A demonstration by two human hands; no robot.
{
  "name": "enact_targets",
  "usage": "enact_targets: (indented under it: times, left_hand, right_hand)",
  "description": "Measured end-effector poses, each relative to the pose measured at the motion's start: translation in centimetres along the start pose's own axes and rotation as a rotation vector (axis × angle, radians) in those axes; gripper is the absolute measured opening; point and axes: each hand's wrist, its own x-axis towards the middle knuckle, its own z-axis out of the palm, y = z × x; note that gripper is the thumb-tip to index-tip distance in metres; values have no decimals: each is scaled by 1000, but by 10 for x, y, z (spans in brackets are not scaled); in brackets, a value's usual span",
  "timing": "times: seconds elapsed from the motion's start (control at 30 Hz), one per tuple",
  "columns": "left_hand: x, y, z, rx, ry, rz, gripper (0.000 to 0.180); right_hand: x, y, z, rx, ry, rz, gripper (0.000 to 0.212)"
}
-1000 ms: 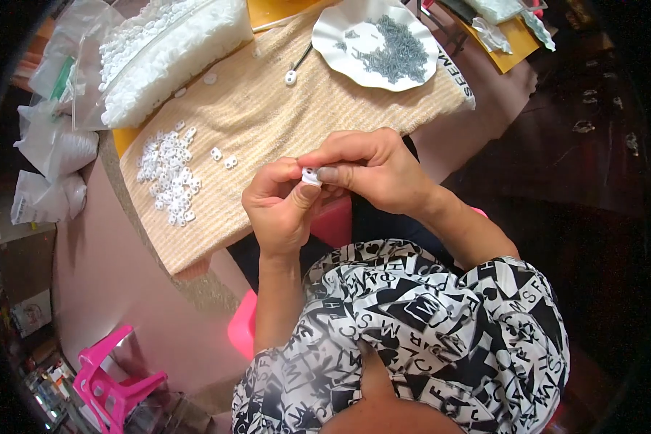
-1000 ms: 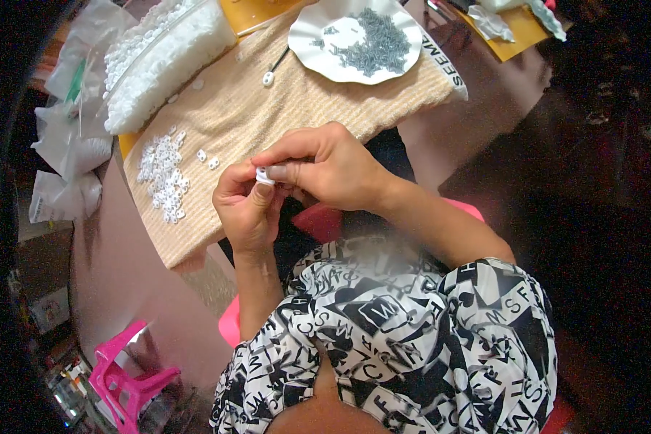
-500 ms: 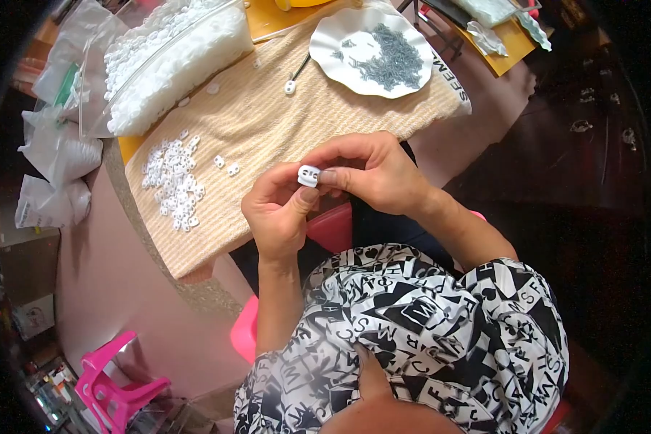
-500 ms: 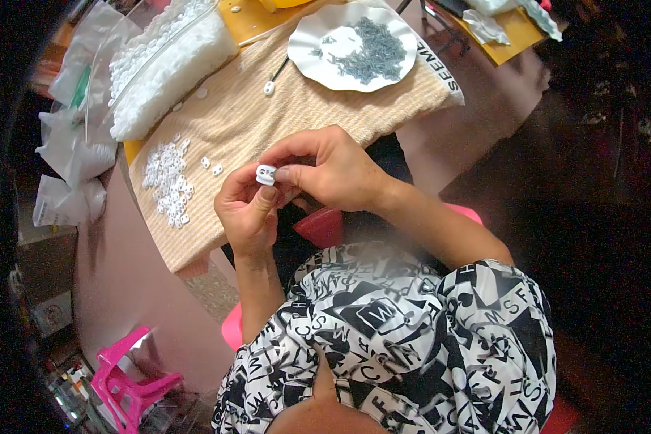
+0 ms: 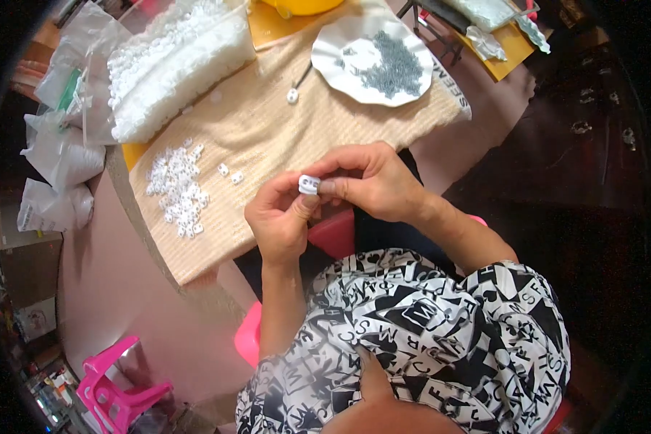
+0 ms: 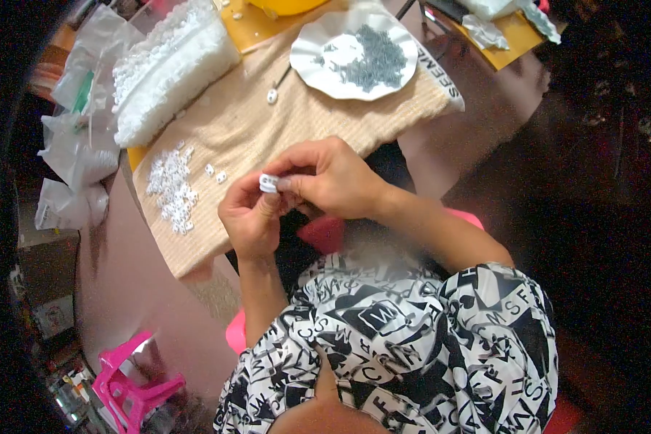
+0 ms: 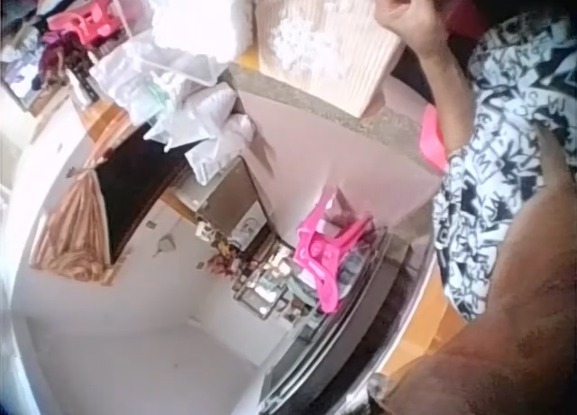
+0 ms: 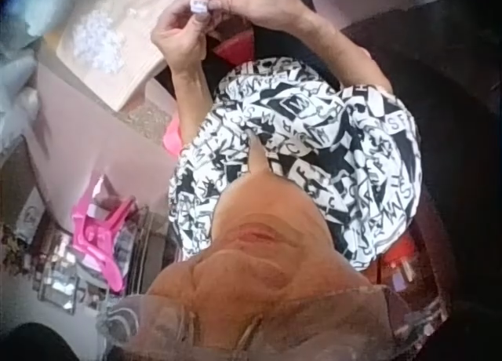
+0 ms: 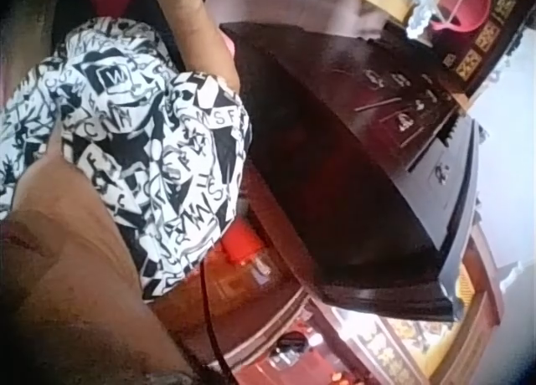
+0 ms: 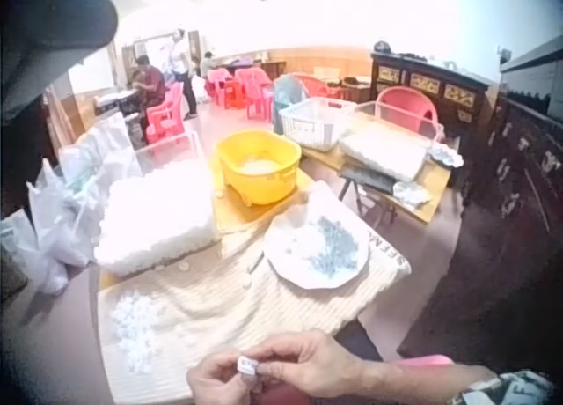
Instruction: The recorder is manually assembling small white plastic components by inserting tiny metal pins into them.
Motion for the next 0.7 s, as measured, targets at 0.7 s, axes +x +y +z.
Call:
enact_targets:
  times: [0.7]
  left_hand:
    - [24, 16, -19, 614, 156, 242, 11]
  right_hand:
    - [240, -148, -75, -1394, 425, -723, 38]
